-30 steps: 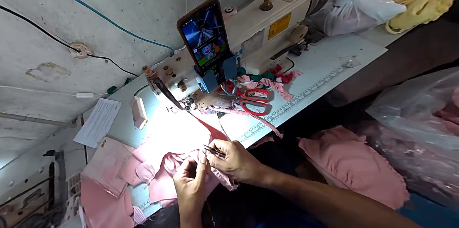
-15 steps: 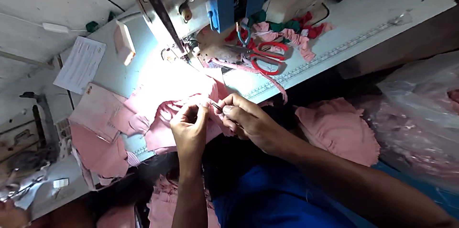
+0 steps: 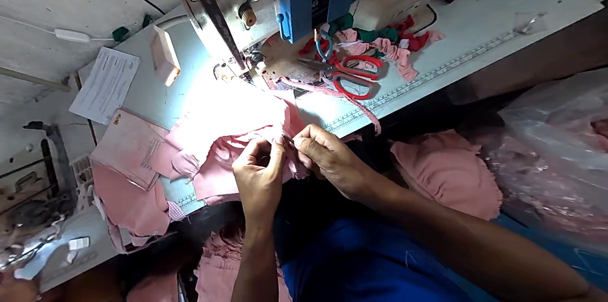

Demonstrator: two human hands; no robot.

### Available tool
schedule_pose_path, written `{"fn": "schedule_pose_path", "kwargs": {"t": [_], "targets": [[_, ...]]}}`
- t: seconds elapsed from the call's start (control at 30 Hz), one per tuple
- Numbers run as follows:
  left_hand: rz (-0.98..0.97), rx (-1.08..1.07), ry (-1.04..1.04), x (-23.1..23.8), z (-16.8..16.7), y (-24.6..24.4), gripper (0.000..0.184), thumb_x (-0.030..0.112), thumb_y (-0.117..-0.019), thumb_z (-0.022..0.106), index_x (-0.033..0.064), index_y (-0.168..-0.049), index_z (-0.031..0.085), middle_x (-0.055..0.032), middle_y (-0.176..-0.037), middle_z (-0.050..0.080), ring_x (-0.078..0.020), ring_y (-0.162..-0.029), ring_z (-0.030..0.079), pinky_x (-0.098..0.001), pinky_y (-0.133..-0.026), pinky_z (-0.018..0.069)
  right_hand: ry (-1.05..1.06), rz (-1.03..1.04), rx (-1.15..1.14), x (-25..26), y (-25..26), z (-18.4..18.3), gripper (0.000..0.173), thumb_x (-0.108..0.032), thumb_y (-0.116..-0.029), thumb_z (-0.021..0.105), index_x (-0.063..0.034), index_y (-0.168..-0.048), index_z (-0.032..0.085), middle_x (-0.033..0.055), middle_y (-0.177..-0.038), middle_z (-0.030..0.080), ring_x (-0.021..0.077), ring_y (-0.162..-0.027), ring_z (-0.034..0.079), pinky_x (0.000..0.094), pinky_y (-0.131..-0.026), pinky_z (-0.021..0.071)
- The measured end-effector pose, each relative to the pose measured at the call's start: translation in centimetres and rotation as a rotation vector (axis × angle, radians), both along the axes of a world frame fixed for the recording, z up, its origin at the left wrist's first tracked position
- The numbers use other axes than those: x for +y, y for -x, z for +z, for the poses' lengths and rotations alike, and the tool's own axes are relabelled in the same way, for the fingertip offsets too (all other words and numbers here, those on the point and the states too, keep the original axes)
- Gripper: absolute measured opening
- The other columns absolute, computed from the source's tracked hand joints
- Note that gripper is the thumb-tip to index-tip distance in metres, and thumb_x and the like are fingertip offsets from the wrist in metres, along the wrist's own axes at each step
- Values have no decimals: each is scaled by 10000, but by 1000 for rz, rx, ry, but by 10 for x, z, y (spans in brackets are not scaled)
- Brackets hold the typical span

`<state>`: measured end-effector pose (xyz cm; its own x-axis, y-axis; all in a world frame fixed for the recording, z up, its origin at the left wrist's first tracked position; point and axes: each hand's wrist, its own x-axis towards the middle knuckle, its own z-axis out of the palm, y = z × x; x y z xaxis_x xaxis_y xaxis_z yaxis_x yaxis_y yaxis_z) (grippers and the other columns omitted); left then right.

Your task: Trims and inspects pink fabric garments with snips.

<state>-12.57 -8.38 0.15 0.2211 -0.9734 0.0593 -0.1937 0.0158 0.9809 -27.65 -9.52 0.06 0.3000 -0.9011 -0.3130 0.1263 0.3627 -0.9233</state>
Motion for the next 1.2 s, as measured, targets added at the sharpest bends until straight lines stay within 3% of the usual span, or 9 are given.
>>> {"fn": "schedule_pose_path", "kwargs": {"t": [0.2,0.3,0.43,0.8,0.9,1.03,1.2], "targets": [[-7,-2,11,0,-1,1,84,85,-946,702,56,-869,717,-10,-709,689,-96,-621,670,-268,-609,599,18,-46,7,0,-3,-1,139,-201,-1063,512,-100,-989,573,-14,-639,490,49,-524,451,189,-495,362],[-11,-18,41,-1,-3,0,94,74,-940,695,17,-871,725,-19,-716,695,-93,-638,677,-255,-628,607,49,-17,61,-2,-3,-1,148,-216,-1049,519,-90,-1007,584,-29,-696,533,48,-593,515,207,-552,433],[-5,-4,37,-4,-4,-1,90,71,-925,693,12,-866,726,-24,-720,701,-88,-647,685,-239,-623,604,43,-12,70,-5,-2,-2,151,-233,-1039,524,-94,-1026,583,-46,-713,528,44,-607,526,214,-578,460],[15,-4,40,-2,-3,1,94,83,-924,683,22,-871,730,-26,-721,705,-100,-651,695,-253,-621,614,115,-67,136,-3,-9,-6,129,-232,-1012,556,-112,-991,599,-48,-745,559,26,-612,537,197,-582,463],[10,28,46,-1,-5,-1,88,71,-924,681,12,-877,726,-35,-721,701,-106,-646,690,-259,-620,612,94,-76,33,-5,-11,-10,111,-184,-1015,553,-93,-958,579,-44,-716,533,25,-587,508,186,-564,439],[-21,-19,75,-4,-2,-2,91,65,-936,690,13,-865,714,-6,-712,694,-72,-638,674,-230,-617,596,69,-35,40,-9,-5,1,156,-198,-1041,525,-64,-1002,595,-45,-703,539,32,-603,529,203,-581,460],[-33,-10,45,-2,2,-3,99,73,-945,693,57,-849,710,2,-698,678,-78,-610,653,-244,-588,579,-28,-24,-86,-8,-3,-5,169,-180,-1062,508,-81,-948,585,-24,-643,520,37,-539,473,185,-515,394]]}}
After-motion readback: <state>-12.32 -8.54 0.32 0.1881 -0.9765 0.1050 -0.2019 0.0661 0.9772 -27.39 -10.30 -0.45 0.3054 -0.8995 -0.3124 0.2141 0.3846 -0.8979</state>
